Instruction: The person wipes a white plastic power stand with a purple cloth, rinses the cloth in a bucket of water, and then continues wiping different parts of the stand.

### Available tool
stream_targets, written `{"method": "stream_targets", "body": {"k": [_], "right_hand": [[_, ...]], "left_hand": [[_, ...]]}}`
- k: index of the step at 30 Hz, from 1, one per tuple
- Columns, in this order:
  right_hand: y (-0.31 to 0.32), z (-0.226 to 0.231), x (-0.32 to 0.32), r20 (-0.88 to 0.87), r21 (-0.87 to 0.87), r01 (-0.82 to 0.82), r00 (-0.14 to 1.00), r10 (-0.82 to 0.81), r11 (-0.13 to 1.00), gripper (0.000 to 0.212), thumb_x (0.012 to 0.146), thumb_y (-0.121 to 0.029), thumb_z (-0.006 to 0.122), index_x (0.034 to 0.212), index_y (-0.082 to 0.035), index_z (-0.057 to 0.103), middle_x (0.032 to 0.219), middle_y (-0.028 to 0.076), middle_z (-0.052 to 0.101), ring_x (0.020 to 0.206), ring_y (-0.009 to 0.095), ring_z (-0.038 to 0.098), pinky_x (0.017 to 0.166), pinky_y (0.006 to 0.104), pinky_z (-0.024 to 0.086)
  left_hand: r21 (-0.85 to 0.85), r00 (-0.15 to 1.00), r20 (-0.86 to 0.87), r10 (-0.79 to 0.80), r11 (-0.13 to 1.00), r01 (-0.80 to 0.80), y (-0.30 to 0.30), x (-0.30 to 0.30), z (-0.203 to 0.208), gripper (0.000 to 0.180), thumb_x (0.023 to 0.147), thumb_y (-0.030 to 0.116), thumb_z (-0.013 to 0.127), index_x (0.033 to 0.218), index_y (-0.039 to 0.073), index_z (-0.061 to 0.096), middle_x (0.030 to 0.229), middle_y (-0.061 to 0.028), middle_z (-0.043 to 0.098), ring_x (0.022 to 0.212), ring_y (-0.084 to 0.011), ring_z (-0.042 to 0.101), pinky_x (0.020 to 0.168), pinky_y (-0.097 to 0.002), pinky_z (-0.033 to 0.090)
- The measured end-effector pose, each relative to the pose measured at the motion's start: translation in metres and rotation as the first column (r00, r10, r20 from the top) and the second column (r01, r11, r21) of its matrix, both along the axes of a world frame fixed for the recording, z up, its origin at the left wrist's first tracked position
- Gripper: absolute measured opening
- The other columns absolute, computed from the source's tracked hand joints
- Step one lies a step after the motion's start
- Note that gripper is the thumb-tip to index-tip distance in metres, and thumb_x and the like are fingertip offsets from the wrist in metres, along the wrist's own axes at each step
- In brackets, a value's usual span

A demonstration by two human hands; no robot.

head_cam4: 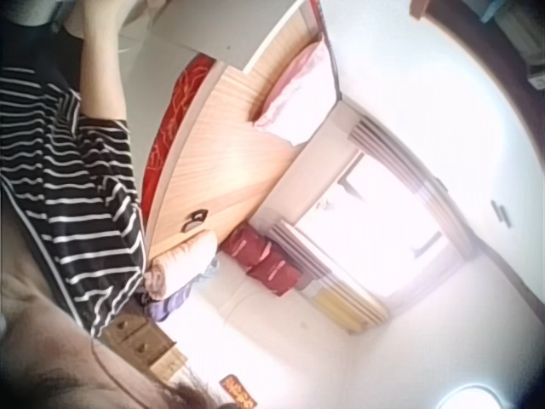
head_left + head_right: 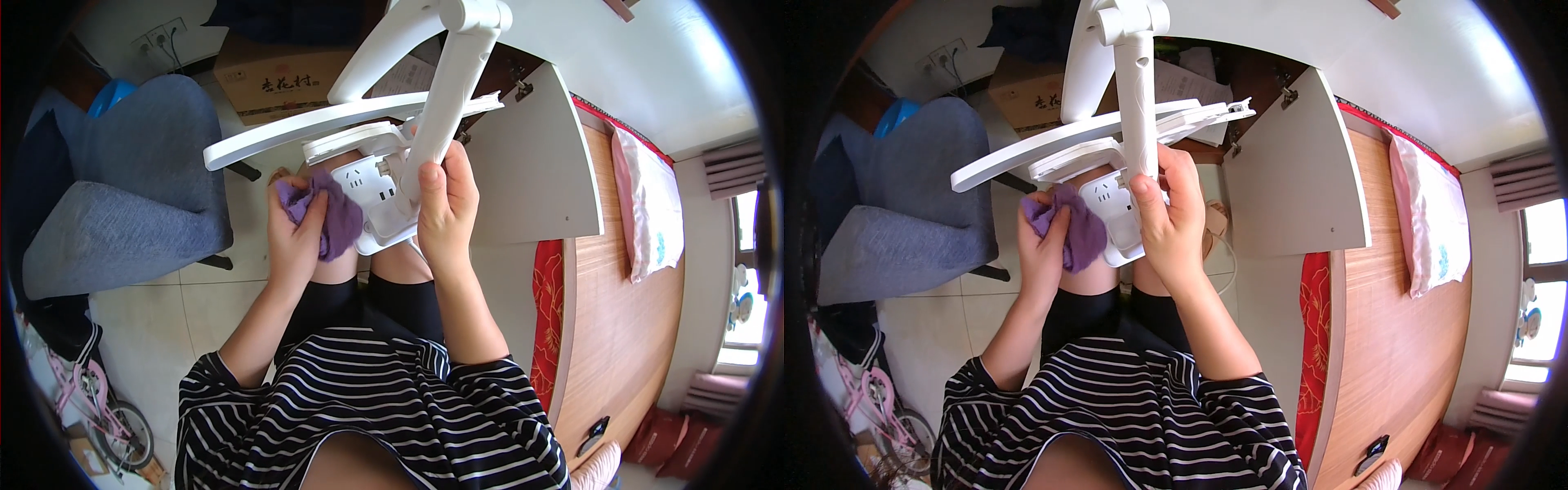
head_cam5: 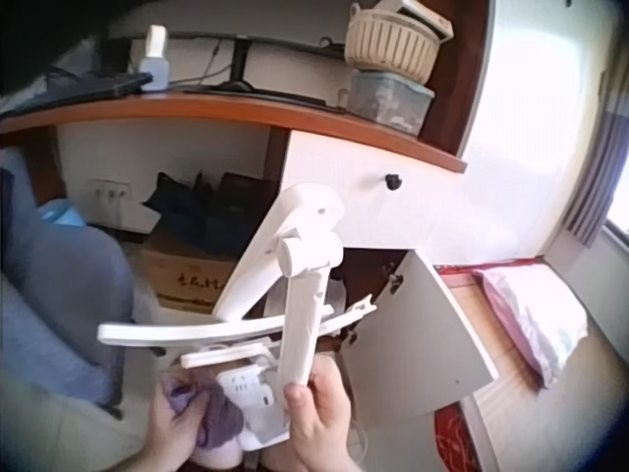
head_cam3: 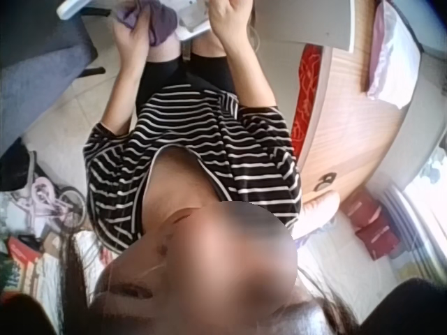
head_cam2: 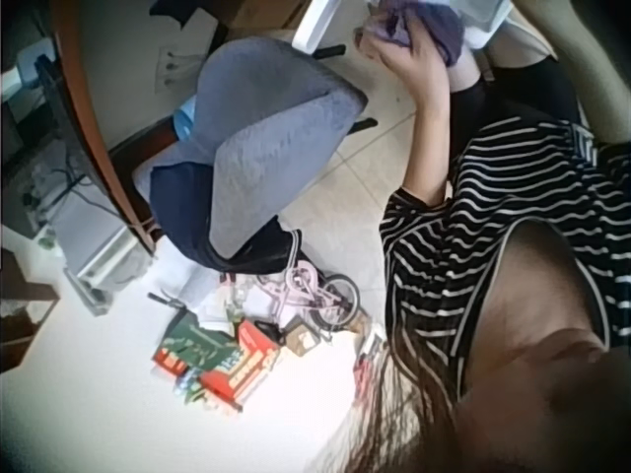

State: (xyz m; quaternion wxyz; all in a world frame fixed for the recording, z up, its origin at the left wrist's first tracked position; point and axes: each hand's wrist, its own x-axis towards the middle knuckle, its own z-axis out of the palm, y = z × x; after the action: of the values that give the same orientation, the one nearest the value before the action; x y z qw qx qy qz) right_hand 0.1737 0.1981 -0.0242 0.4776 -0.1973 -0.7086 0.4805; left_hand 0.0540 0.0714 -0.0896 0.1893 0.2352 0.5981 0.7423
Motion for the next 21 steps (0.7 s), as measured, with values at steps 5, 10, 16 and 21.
{"method": "stream_targets", "body": {"k": [5, 10, 16, 21], "right_hand": [[0.002, -0.002, 0.0, -0.025, -0.028, -0.007, 1.0, 0.006, 1.0, 0.034, 0.096, -0.025, 0.061, 0.119, 0.0, 0.059, 0.099, 0.007, 0.056, 0.087, 0.016, 0.053, 0.078, 0.0279, 0.043], [0.0, 0.001, 0.002, 0.061, 0.048, -0.004, 0.998, 0.001, 0.999, 0.034, 0.096, -0.025, 0.061, 0.119, -0.001, 0.059, 0.1, 0.008, 0.057, 0.087, 0.018, 0.053, 0.079, 0.0287, 0.044], [0.002, 0.001, 0.0, 0.014, 0.045, 0.017, 1.0, -0.017, 0.999, 0.034, 0.097, -0.025, 0.06, 0.12, -0.001, 0.058, 0.099, 0.008, 0.056, 0.087, 0.019, 0.053, 0.08, 0.0295, 0.044], [-0.001, 0.002, 0.0, 0.011, -0.005, 0.002, 1.0, -0.002, 1.0, 0.035, 0.097, -0.026, 0.06, 0.12, 0.0, 0.058, 0.099, 0.007, 0.056, 0.087, 0.017, 0.052, 0.08, 0.0289, 0.043]], "left_hand": [[-0.284, 0.797, -0.602, -0.039, 0.944, -0.168, 0.015, 0.011, 0.013, 0.034, 0.081, 0.006, 0.069, 0.114, 0.004, 0.061, 0.128, -0.0186, 0.043, 0.12, -0.0357, 0.043, 0.102, -0.0408, 0.036], [-0.418, 0.559, -0.796, -0.233, 0.879, -0.228, -0.007, 0.011, 0.007, 0.057, 0.076, 0.011, 0.067, 0.132, 0.005, 0.054, 0.133, -0.0197, 0.041, 0.126, -0.0384, 0.035, 0.106, -0.0474, 0.032], [-0.15, 0.795, -0.605, -0.047, 0.987, -0.056, -0.004, 0.014, -0.013, 0.058, 0.067, -0.003, 0.064, 0.123, 0.006, 0.05, 0.118, -0.017, 0.051, 0.11, -0.0345, 0.05, 0.096, -0.0404, 0.04], [0.02, 0.608, -0.788, 0.098, 0.991, -0.134, 0.003, 0.008, 0.012, 0.021, 0.065, -0.007, 0.065, 0.081, 0.006, 0.063, 0.106, -0.0124, 0.059, 0.094, -0.0315, 0.057, 0.081, -0.0382, 0.045]]}}
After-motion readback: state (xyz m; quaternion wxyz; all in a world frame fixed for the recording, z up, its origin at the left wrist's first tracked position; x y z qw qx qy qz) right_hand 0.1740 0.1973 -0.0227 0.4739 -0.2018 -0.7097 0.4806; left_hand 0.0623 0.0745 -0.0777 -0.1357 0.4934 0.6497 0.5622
